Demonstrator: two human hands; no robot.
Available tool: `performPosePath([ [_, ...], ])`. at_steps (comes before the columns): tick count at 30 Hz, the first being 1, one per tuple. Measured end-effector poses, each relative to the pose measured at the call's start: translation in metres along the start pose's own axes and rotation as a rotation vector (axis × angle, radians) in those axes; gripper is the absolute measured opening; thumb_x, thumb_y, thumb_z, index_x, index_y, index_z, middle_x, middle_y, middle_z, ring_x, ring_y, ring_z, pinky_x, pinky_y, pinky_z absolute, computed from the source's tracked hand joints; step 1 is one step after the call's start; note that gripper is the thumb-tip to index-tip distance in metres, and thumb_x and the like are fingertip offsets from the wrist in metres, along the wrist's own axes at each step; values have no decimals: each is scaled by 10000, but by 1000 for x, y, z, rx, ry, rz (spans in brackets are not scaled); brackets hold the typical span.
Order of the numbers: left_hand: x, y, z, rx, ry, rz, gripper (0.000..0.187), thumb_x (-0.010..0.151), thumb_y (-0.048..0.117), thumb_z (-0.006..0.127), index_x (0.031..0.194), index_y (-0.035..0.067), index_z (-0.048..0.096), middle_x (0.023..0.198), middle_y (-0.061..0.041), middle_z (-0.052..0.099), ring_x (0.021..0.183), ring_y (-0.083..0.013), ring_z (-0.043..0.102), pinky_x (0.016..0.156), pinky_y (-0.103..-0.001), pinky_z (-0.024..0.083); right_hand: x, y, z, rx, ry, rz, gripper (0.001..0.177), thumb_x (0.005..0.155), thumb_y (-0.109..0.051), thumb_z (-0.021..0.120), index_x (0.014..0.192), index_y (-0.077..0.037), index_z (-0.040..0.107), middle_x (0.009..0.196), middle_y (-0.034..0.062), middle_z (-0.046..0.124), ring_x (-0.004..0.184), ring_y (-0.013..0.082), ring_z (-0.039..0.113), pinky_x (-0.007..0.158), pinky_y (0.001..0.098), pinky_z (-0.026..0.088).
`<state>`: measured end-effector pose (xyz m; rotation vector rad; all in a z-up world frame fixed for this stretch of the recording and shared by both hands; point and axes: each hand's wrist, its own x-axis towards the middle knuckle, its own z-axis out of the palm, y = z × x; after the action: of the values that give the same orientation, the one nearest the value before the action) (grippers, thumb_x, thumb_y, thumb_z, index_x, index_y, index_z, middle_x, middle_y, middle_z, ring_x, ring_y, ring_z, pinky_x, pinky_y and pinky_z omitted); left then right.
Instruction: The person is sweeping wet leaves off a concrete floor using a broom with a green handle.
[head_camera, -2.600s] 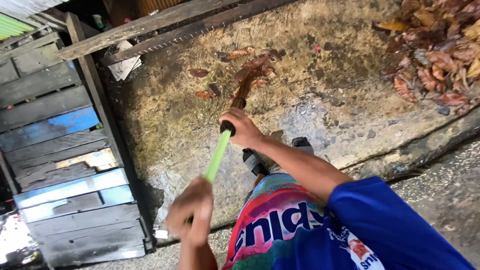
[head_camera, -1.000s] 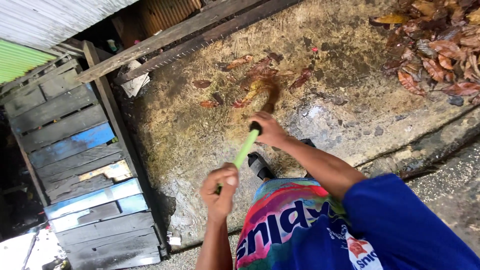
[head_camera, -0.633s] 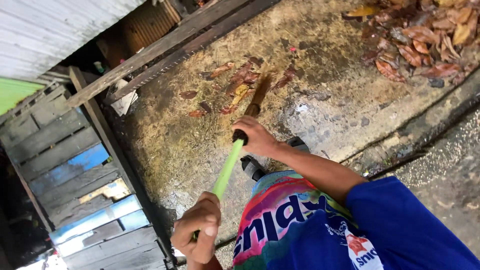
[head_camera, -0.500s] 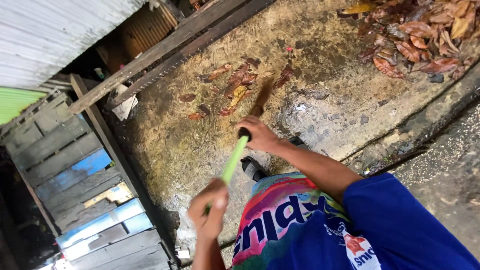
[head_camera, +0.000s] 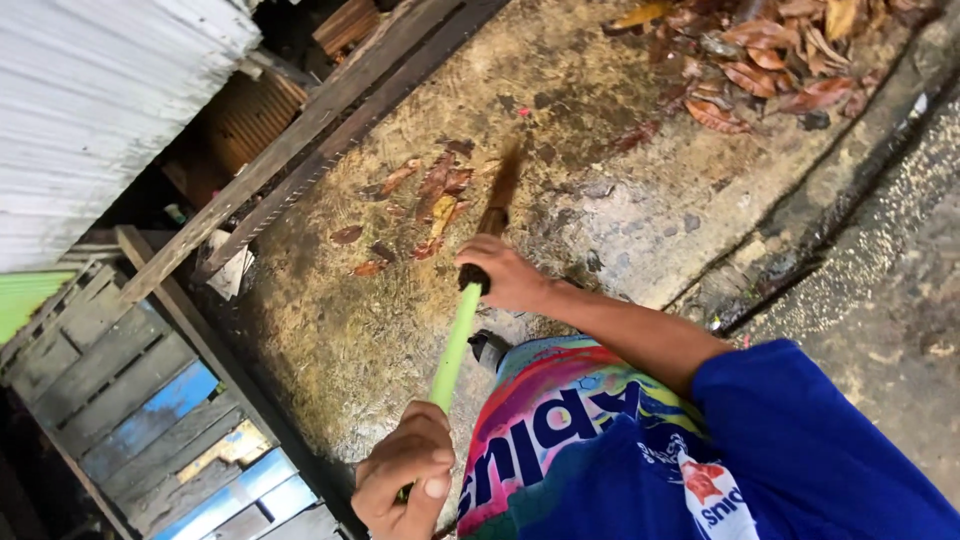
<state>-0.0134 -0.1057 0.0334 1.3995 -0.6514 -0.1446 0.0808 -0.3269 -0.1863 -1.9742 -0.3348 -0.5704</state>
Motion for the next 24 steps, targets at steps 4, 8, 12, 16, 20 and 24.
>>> performPosePath([
  [4, 8, -36, 9, 116, -42, -1, 119, 1012, 146, 672, 1068, 46, 702, 841, -70, 695, 755, -183, 641, 846, -432, 553, -38, 57, 20, -12, -13, -45, 204, 824, -8, 731, 992, -28, 618, 1044, 152, 682, 1022, 285, 677, 931, 400, 610],
  [8, 8, -103, 25, 86, -34, -124, 146, 985, 83, 632, 1096, 19, 703, 879, -94, 682, 736, -167, 598, 724, -375, 515, -82, 97, -17, -80, -175, 285, 97, 924, -76, 735, 969, -79, 649, 971, 96, 706, 920, 245, 691, 891, 361, 625],
  [12, 11, -126, 47, -72, -94, -237, 127, 988, 12, 639, 1094, -7, 706, 924, -150, 665, 773, -200, 578, 690, -369, 487, -101, 89, -71, -199, -98, 358, 294, 800, -45, 735, 1079, -40, 642, 1127, 158, 677, 1107, 328, 657, 1058, 464, 536],
  [16, 35, -55, 52, -91, -235, 28, 61, 1044, 44, 615, 1085, 17, 651, 887, -109, 639, 795, -224, 587, 767, -398, 520, -83, 47, -82, -234, -3, 384, 431, 746, -72, 763, 1161, -35, 653, 1208, 178, 661, 1245, 386, 592, 1137, 502, 448],
  [20, 46, -12, 37, -148, -339, 136, 91, 996, 70, 637, 1066, 15, 655, 814, -95, 641, 705, -219, 580, 755, -433, 512, -56, 7, -77, -179, 51, 281, 540, 713, -180, 856, 1183, -45, 627, 1260, 189, 637, 1284, 397, 554, 1139, 515, 417],
  [24, 53, -8, 40, -76, -455, 148, 130, 973, 44, 657, 1093, 16, 699, 747, -77, 616, 669, -218, 564, 751, -436, 507, -70, 13, -67, -153, 19, 296, 542, 736, -186, 850, 1219, -69, 634, 1293, 179, 627, 1351, 405, 531, 1165, 507, 424],
])
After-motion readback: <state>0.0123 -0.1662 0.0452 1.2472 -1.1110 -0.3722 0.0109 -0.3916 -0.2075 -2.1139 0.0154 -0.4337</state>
